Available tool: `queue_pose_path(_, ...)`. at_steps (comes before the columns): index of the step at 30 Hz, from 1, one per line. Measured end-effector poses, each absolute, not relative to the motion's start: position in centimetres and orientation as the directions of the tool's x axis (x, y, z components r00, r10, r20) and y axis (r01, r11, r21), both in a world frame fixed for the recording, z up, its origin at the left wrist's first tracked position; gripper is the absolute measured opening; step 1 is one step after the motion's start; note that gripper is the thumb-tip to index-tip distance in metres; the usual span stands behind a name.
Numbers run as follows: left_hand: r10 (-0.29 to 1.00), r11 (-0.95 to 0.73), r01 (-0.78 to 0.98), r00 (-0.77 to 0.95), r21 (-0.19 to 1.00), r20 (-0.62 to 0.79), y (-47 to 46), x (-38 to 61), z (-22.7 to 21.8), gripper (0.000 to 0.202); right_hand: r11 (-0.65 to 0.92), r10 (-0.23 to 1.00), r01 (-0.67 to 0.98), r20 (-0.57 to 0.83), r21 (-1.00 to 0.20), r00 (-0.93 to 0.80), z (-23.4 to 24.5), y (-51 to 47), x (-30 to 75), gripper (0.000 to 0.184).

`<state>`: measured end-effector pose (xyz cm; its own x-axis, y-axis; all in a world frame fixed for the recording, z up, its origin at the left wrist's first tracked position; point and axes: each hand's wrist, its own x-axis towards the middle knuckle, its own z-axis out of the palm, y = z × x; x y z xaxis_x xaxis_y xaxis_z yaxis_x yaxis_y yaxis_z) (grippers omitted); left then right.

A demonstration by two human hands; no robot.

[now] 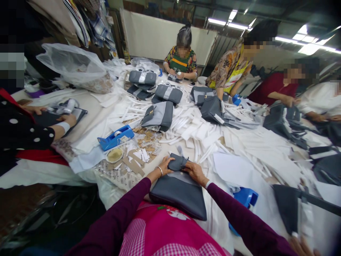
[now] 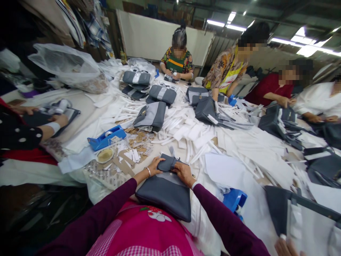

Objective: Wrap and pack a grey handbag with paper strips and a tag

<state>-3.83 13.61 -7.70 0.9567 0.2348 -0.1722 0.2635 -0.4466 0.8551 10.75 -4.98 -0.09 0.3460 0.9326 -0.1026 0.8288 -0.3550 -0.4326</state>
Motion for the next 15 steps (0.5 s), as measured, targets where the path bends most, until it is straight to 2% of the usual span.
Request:
queue_pose_path(8,0.226,-0.462,0.247,0.961,0.852,-0.157,13.6,-4.1,-6.9,0.079,-0.277,0.958,0.878,-0.045,-0.391,0.282,-0.3,-6.3,9.4,0.02)
queue_pose_path(15,0.224,-0.516,0.281,0.956,0.809,-0.19,13.4,-4.7,-5.4,0.079,-0.201,0.979,0.948,-0.084,-0.247,0.186,-0.1,-6.8,8.7,0.02)
